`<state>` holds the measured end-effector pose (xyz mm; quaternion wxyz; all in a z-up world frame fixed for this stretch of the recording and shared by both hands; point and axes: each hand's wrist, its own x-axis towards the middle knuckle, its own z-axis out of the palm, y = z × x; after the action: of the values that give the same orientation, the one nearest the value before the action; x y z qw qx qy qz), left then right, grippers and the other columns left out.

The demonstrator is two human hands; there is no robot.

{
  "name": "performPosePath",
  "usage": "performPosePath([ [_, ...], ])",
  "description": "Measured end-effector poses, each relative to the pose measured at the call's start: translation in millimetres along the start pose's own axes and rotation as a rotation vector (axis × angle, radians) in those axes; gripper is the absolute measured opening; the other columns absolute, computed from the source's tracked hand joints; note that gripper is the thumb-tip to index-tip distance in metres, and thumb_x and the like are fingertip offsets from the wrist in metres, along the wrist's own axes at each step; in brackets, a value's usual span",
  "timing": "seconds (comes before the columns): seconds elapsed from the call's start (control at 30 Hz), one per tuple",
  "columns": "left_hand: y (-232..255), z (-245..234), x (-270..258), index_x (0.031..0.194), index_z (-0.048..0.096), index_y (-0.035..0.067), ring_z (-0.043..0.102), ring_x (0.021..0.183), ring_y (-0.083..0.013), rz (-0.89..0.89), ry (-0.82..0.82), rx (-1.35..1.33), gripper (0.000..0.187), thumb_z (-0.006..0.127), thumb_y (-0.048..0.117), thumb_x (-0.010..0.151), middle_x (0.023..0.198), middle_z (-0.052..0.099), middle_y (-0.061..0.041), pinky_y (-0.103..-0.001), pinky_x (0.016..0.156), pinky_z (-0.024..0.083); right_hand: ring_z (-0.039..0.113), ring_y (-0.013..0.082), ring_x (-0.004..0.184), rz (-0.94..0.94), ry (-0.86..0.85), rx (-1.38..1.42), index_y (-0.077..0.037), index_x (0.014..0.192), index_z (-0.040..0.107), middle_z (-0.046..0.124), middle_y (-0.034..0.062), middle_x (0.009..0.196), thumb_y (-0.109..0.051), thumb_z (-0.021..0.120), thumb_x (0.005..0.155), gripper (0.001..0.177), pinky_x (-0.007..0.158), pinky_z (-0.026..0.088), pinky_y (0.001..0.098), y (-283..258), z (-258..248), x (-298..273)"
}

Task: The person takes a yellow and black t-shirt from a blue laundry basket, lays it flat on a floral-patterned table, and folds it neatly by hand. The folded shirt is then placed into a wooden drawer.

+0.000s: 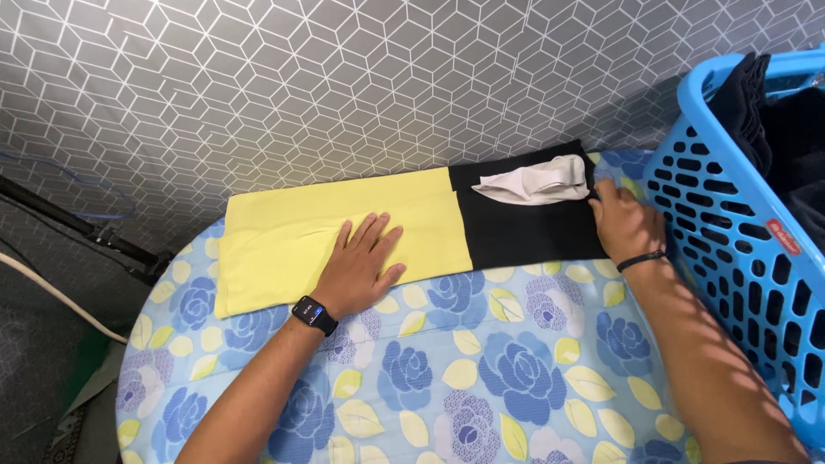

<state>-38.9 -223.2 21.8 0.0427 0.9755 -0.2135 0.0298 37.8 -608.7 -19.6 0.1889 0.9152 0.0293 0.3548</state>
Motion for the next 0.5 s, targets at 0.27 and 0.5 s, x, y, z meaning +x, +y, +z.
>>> performPosePath([
  [0.27,0,0,0,0.131,0.028,0.021,0.016,0.129,-0.0229,-0.014,-0.022,-0.010,0.056,0.024,0.052,0.085,0.137,0.023,-0.008,-0.045,0.103,0.004,0.054,0.0224,0.075,-0.264,0.126,0.154,-0.014,0.072,0.047,0.047,0.0042,0.072,-0.015,0.051,0.086,0.014,0.066,0.043,0.0219,-17,-45,21],
  [0.5,-1,0,1,0.131,0.027,0.020,0.015,0.129,-0.0231,-0.011,-0.027,0.013,0.056,0.023,0.052,0.086,0.138,0.022,-0.009,-0.044,0.103,0.003,0.057,0.0273,0.080,-0.184,-0.229,0.658,-0.014,0.090,0.059,0.054,0.0084,0.081,-0.023,0.058,0.076,0.016,0.073,0.046,0.0359,-14,-21,17],
])
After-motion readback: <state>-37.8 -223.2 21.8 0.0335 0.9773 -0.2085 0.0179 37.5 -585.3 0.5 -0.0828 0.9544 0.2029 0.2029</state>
